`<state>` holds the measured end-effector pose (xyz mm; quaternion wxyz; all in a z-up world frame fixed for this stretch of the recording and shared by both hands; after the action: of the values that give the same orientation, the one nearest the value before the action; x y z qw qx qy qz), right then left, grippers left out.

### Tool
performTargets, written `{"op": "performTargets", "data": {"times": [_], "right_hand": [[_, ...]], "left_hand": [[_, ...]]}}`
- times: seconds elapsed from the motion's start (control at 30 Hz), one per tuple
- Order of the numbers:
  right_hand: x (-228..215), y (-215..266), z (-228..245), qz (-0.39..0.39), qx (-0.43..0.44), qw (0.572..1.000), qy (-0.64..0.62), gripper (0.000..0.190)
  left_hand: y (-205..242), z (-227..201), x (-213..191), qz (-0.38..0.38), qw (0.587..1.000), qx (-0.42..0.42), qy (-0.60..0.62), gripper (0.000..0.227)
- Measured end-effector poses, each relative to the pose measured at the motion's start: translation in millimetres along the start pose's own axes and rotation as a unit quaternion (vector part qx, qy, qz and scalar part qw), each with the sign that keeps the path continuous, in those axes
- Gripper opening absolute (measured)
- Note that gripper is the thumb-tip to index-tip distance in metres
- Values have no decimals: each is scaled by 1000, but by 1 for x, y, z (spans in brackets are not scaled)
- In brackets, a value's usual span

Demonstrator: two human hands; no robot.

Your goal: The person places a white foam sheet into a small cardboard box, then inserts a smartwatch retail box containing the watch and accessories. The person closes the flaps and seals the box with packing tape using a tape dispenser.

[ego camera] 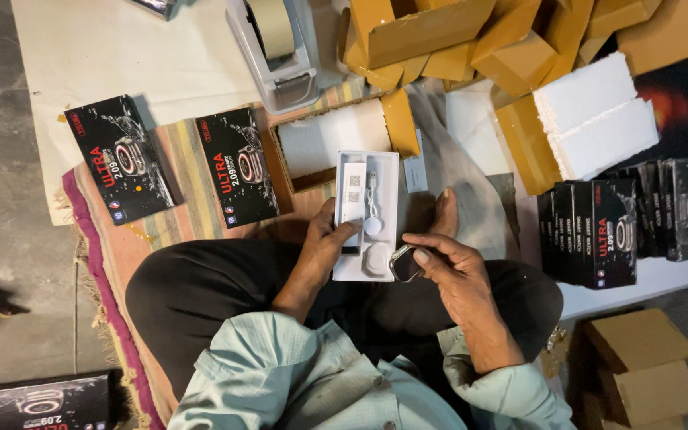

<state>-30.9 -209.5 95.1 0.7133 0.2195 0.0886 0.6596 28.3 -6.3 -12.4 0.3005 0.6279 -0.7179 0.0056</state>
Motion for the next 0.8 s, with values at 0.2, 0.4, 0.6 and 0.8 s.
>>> {"op": "performTargets", "data": {"times": [0.2,0.4,0.6,0.8], "right_hand": [[-2,-4,-11,-53,-4,998,19,23],[11,-9,7,-24,-83,972,220,22],[41,-15,31,42,-141,899,413,21],[61,-19,36,66,-203,855,473,16]], "left_hand": [[2,-6,1,-11,999,-37,-10,50],[-1,-1,2,0,1000,-16,-26,47],[-2,5,1,0,1000,-6,-24,48],[-2,5,1,-4,1000,-16,21,48]]}}
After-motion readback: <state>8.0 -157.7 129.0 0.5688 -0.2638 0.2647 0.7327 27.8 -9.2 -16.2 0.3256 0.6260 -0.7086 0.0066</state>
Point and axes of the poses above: each hand's wrist, its own y-axis away from the middle knuckle, its own x-axis out of the palm, z = x × y, the point moved 3 cm from there along -y, towards the middle knuckle, and after that the axes turned 3 degrees about -z, right-handed, at the moved point
